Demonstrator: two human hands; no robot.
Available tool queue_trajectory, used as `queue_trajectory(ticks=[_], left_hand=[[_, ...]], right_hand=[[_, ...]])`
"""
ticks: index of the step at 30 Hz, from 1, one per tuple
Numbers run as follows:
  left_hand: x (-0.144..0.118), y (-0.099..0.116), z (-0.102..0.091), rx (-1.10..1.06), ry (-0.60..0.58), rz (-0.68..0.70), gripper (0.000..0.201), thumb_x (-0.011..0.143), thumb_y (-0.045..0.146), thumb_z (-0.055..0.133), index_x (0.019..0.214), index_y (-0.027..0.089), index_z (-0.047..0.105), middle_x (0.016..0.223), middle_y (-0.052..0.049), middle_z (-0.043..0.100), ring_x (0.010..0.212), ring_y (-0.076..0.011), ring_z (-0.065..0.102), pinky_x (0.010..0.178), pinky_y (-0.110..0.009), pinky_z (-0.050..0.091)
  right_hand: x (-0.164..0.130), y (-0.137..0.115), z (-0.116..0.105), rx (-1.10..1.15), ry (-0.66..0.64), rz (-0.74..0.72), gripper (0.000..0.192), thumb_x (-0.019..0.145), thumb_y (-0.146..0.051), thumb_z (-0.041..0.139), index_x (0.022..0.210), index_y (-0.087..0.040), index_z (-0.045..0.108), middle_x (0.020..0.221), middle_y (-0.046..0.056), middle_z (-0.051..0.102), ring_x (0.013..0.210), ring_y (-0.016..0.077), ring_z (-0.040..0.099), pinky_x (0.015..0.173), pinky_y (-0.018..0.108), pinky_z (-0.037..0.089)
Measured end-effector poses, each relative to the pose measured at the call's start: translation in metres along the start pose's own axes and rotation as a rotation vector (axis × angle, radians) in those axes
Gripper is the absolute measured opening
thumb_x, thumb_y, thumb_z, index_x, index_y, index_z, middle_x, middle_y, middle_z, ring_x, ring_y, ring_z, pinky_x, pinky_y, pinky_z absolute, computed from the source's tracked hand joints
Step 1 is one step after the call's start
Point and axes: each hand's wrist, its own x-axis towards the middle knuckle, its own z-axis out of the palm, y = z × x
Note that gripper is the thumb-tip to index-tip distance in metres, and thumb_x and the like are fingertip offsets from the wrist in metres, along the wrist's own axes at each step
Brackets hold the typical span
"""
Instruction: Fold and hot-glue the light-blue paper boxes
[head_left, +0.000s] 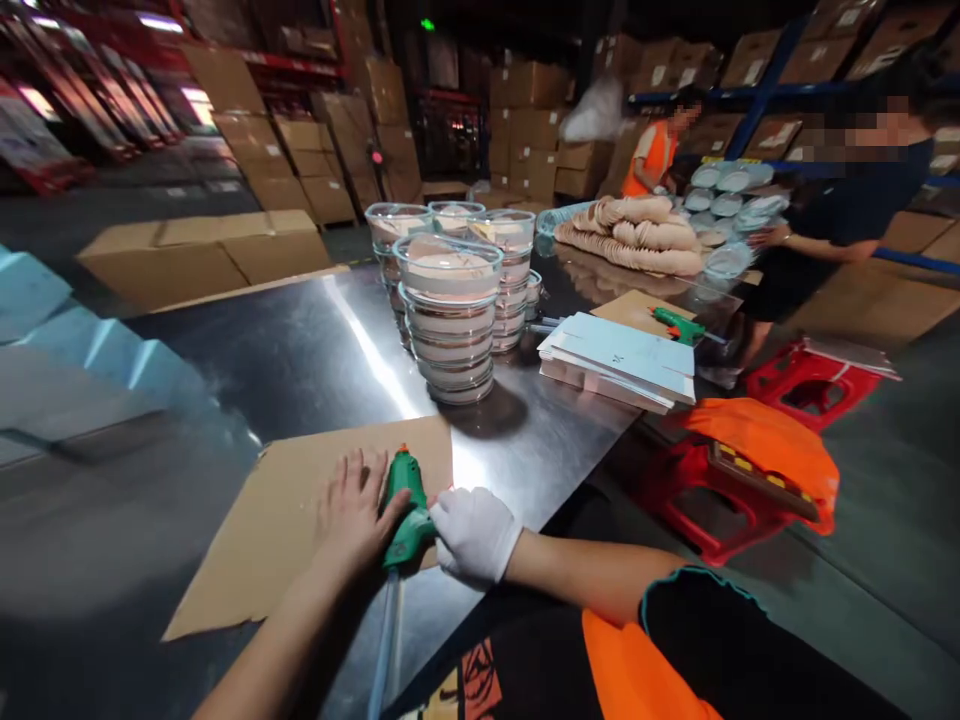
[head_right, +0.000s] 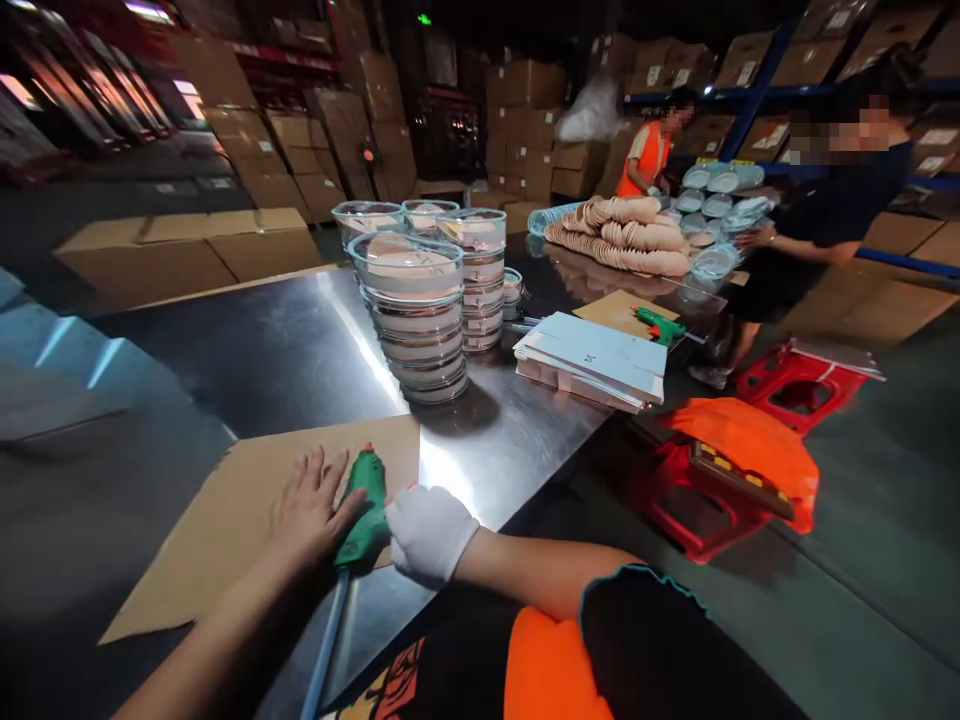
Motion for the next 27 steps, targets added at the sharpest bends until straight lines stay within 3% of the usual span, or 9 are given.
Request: queue_trajectory(ticks=[3,5,7,10,12,18,21,24,27], left_hand=[[0.001,-0.005,-0.014,-0.325,0.14,-0.118,0.053,0.092,0.045,0.059,0.133,0.012,0.07,0.152,-0.027,0.061,0.146,-0.0434,0.055,0.124,-0.06,0.041],[0.001,-0.008,-0.029,-0.615,0.215,-0.287,0.029,0.081,0.039,0.072,0.103,0.021,0.074,0.119,-0.016,0.074,0.122,-0.0357,0.068,0.111,-0.051,0.054],[0.001,-0.013,-0.042,-0.855,0.25,-0.491,0.018,0.073,0.033,0.079,0.079,0.022,0.066,0.088,-0.008,0.07,0.092,-0.0267,0.07,0.085,-0.039,0.061],[-0.001,-0.019,-0.055,-0.993,0.244,-0.637,0.029,0.076,0.038,0.081,0.077,0.02,0.059,0.073,-0.001,0.062,0.06,-0.014,0.058,0.056,-0.024,0.05],[-0.004,-0.019,-0.059,-1.098,0.218,-0.693,0.037,0.081,0.045,0.081,0.077,0.02,0.054,0.067,0.002,0.059,0.051,-0.0103,0.051,0.048,-0.02,0.042],[-0.02,-0.009,-0.065,-1.335,0.148,-0.777,0.063,0.089,0.07,0.074,0.07,0.023,0.038,0.057,0.005,0.046,0.051,-0.0107,0.053,0.044,-0.016,0.034],[-0.038,-0.012,-0.079,-1.349,0.195,-0.741,0.062,0.082,0.065,0.083,0.066,0.022,0.043,0.058,0.003,0.051,0.053,-0.0108,0.056,0.045,-0.018,0.035],[-0.063,-0.03,-0.108,-1.181,0.385,-0.575,0.039,0.068,0.039,0.092,0.075,0.019,0.059,0.066,0.001,0.064,0.059,-0.0121,0.061,0.05,-0.019,0.041],[-0.091,-0.064,-0.153,-0.948,0.678,-0.548,0.026,0.067,0.028,0.082,0.073,0.02,0.058,0.058,0.005,0.058,0.053,-0.0106,0.055,0.049,-0.02,0.041]], right_hand=[[0.001,0.001,-0.004,0.029,-0.035,0.01,0.026,0.099,-0.03,0.058,0.116,-0.012,0.067,0.106,0.014,0.072,0.087,0.0268,0.065,0.068,0.038,0.047],[0.002,0.002,-0.007,0.049,-0.055,0.031,0.027,0.099,-0.026,0.056,0.118,-0.011,0.068,0.109,0.015,0.072,0.09,0.0273,0.065,0.072,0.038,0.048],[0.004,0.004,-0.009,0.078,-0.07,0.03,0.03,0.1,-0.022,0.053,0.123,-0.009,0.067,0.113,0.018,0.072,0.093,0.0285,0.065,0.075,0.039,0.049],[0.008,0.008,-0.01,0.095,-0.071,0.01,0.034,0.1,-0.022,0.053,0.127,-0.008,0.067,0.117,0.02,0.072,0.097,0.0291,0.065,0.079,0.038,0.049],[0.01,0.011,-0.01,0.069,-0.063,0.0,0.035,0.1,-0.023,0.053,0.127,-0.008,0.068,0.117,0.02,0.073,0.097,0.0291,0.066,0.077,0.037,0.048],[0.012,0.013,-0.009,-0.003,-0.029,-0.016,0.036,0.098,-0.023,0.053,0.126,-0.008,0.069,0.11,0.018,0.074,0.09,0.0282,0.065,0.069,0.036,0.043],[0.013,0.015,-0.01,-0.007,0.011,-0.054,0.029,0.098,-0.024,0.054,0.117,-0.011,0.07,0.107,0.016,0.074,0.088,0.0261,0.064,0.068,0.035,0.04],[0.015,0.022,-0.011,0.022,0.048,-0.074,0.021,0.1,-0.03,0.055,0.104,-0.015,0.069,0.101,0.014,0.072,0.08,0.0242,0.061,0.064,0.033,0.037],[0.027,0.036,-0.008,0.083,0.038,-0.045,0.026,0.098,-0.044,0.061,0.097,-0.019,0.068,0.102,0.014,0.068,0.066,0.0213,0.055,0.057,0.033,0.033]])
